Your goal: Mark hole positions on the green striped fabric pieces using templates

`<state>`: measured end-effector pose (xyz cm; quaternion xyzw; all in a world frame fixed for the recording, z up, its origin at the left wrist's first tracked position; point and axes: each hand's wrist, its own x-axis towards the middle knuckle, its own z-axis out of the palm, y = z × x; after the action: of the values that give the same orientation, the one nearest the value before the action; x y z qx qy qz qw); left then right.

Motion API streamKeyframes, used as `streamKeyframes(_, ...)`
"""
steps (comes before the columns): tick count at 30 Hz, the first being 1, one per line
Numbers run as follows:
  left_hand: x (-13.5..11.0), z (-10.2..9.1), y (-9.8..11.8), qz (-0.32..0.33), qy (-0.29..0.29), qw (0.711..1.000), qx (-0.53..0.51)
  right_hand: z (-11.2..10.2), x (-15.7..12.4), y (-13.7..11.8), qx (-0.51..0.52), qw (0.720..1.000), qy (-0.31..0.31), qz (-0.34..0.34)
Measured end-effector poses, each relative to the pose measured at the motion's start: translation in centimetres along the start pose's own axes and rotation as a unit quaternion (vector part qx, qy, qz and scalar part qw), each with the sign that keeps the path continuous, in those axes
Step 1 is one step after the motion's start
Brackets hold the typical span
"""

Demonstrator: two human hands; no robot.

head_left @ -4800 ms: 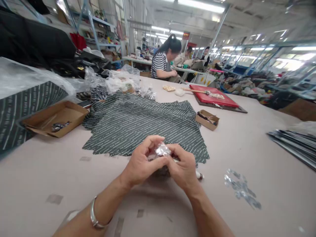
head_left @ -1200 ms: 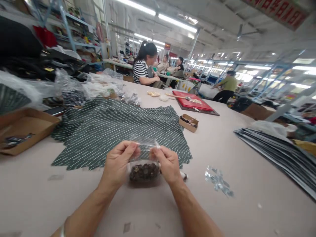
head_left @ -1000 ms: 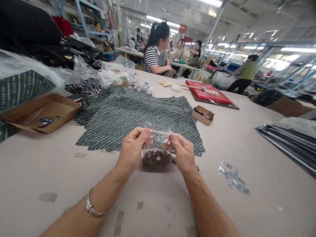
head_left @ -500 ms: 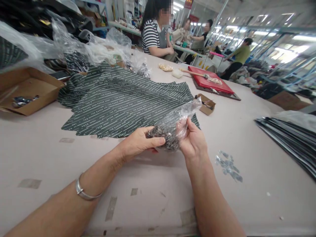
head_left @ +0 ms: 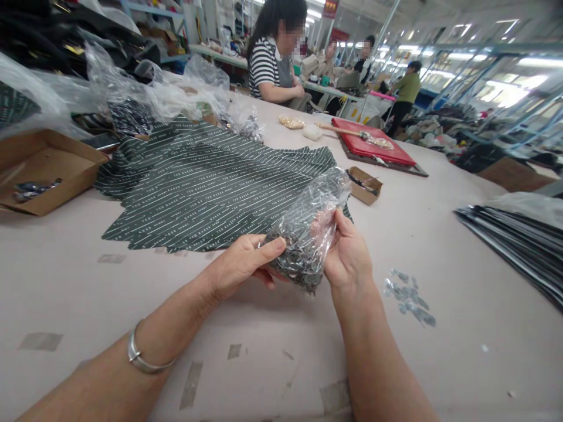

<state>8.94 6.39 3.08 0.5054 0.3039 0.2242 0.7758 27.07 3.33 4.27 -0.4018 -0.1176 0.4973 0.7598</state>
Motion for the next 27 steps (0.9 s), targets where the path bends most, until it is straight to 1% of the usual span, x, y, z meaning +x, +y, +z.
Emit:
streamKeyframes(10,-0.2,0.1,0.0,0.003,0.000,1.000,0.007,0.4,-0.1,-0.2,0.029,0.999,0.020,0.026)
streamKeyframes(13,-0.2,0.1,0.2,0.000,-0.003,1.000,0.014,0.6,-0.3,-0.3,0.035,0.998,0.018,0.039)
streamKeyframes(15,-0.2,0.1,0.2,-0.005,0.000,1.000,0.023,0.8,-0.7,-0.5,0.034,0.998,0.027,0.037)
streamKeyframes(19,-0.3,0.0,0.3,-0.025,0.020,0.998,0.049,1.5,-1.4,-1.0,0.023,0.998,0.061,-0.001)
streamKeyframes(22,-0.2,-0.3,0.3,-0.041,0.039,0.997,0.052,1.9,-1.5,-1.2,0.012,0.998,0.052,-0.035)
streamKeyframes(25,-0.1,-0.6,0.0,-0.071,0.055,0.994,0.058,2.0,-1.3,-1.2,0.006,0.997,0.039,-0.060)
streamKeyframes(27,-0.1,-0.7,-0.5,-0.083,0.091,0.991,0.050,2.0,-1.3,-1.3,0.004,0.997,0.037,-0.067)
